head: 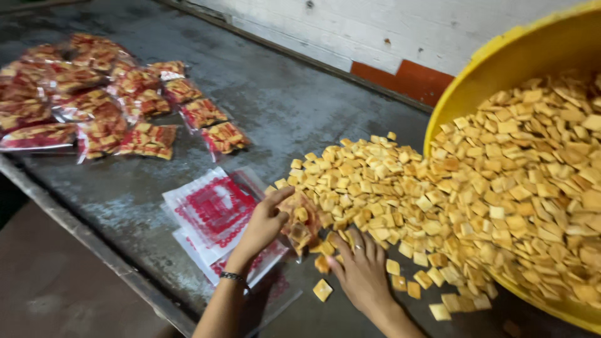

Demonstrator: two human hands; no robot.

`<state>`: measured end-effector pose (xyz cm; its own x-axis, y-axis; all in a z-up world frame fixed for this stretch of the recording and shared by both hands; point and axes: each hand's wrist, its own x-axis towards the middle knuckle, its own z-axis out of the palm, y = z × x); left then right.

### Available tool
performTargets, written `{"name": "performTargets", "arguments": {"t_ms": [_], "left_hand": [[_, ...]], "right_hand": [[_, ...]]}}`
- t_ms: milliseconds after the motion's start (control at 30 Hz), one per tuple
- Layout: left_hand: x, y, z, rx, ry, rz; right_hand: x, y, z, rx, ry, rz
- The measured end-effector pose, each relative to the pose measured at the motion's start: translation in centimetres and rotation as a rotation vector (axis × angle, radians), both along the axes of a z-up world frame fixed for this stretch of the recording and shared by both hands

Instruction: The person picks up square snacks from a large yellow bucket and places them into clear plastic bags by hand on a metal table, then moves the filled bags to a stack.

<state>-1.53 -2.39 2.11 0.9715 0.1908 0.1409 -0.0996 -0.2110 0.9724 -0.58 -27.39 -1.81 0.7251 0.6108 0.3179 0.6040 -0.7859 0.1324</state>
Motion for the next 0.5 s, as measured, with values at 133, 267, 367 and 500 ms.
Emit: {"name": "performTargets", "arguments": {"t_ms": [133,267,367,500], "left_hand": [[-0.8,-0.7,1.6,-0.01,0.02,-0.028],[-1.3,-1.0,2.8,-0.069,0.024,-0.061],[-1.7,-1.1,3.2,-0.074,0.044,-0.079],[-1.6,-1.1,2.9,-0.102,0.009,-0.11]], "right_hand": [[1.8,-0.2,0.2,0.102,0.109,0.006],[2.1,-0.6,4.5,0.55,0.522,-0.244],[3.1,-1.6,6.2,1.283,0.914,-0.419],[5.7,-4.2,4.3,2.384,1.837,-0.197]]}}
